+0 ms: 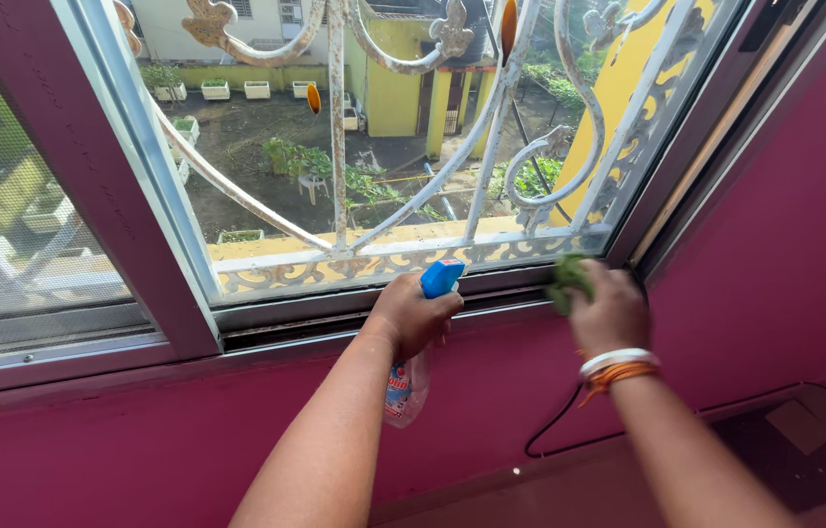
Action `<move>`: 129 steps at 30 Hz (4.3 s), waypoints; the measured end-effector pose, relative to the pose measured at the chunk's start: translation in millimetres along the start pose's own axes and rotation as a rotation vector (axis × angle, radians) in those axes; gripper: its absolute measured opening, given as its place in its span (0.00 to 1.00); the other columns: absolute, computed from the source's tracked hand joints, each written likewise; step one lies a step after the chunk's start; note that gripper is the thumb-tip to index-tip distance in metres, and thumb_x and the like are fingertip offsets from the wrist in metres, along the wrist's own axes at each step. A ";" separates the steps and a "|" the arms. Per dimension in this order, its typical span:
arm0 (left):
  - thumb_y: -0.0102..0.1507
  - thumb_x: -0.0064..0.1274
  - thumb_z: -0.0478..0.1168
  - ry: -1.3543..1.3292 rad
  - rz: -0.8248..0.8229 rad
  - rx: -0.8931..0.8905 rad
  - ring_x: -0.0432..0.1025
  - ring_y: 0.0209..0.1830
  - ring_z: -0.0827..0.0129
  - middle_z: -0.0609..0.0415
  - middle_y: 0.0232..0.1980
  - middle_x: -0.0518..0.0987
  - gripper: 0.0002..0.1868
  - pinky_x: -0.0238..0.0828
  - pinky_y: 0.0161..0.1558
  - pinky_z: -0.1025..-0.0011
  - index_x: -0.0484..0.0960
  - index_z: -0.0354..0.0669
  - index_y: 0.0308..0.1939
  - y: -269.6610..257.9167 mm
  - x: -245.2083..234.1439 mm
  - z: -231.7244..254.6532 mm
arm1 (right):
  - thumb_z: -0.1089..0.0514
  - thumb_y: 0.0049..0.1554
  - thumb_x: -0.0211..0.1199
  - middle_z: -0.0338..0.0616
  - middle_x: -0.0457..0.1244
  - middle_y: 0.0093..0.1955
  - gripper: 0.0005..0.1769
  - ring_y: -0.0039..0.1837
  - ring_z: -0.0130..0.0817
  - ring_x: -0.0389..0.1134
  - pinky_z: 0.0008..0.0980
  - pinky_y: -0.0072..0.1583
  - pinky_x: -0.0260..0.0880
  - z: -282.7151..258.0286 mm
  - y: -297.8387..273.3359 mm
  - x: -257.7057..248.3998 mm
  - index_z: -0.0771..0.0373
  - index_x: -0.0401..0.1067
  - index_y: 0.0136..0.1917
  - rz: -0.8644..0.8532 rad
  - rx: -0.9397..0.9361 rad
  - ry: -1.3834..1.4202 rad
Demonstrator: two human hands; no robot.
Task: The person cleans a glass window pane by spraying a liquid from a bottle and wiping the surface with a cloth.
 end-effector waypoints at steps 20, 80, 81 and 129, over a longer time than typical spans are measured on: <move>0.58 0.55 0.42 0.037 0.013 0.000 0.76 0.23 0.68 0.52 0.24 0.80 0.09 0.76 0.31 0.67 0.78 0.39 0.33 -4.4 -1.6 4.9 | 0.53 0.53 0.65 0.44 0.70 0.56 0.22 0.55 0.55 0.69 0.51 0.59 0.70 70.9 17.9 -23.5 0.51 0.76 0.62 -0.029 -0.210 -0.194; 0.59 0.56 0.42 -0.120 0.255 0.137 0.75 0.21 0.70 0.52 0.23 0.79 0.10 0.73 0.27 0.70 0.81 0.37 0.34 -100.5 -130.4 -45.0 | 0.55 0.53 0.67 0.41 0.68 0.49 0.16 0.58 0.44 0.68 0.44 0.58 0.72 -254.5 -80.0 21.0 0.49 0.79 0.56 -0.285 -0.486 0.166; 0.60 0.56 0.41 -0.119 0.250 0.127 0.75 0.21 0.69 0.52 0.23 0.79 0.10 0.73 0.27 0.70 0.81 0.37 0.33 -100.6 -130.6 -46.4 | 0.55 0.53 0.66 0.41 0.68 0.48 0.16 0.59 0.43 0.69 0.43 0.58 0.72 -259.1 -83.6 21.2 0.49 0.79 0.56 -0.278 -0.507 0.191; 0.61 0.57 0.43 0.012 0.081 0.074 0.76 0.22 0.68 0.52 0.24 0.80 0.09 0.75 0.30 0.67 0.80 0.40 0.33 -30.4 -1.4 2.0 | 0.51 0.58 0.58 0.26 0.66 0.65 0.24 0.64 0.39 0.68 0.43 0.64 0.72 23.4 13.2 -14.5 0.33 0.71 0.67 -0.371 -0.035 -0.324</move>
Point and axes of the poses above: each hand's wrist, its own y-axis towards the middle knuckle, its own x-axis out of the palm, z = x × y, the point moved 1 cm from there along y, towards the middle knuckle
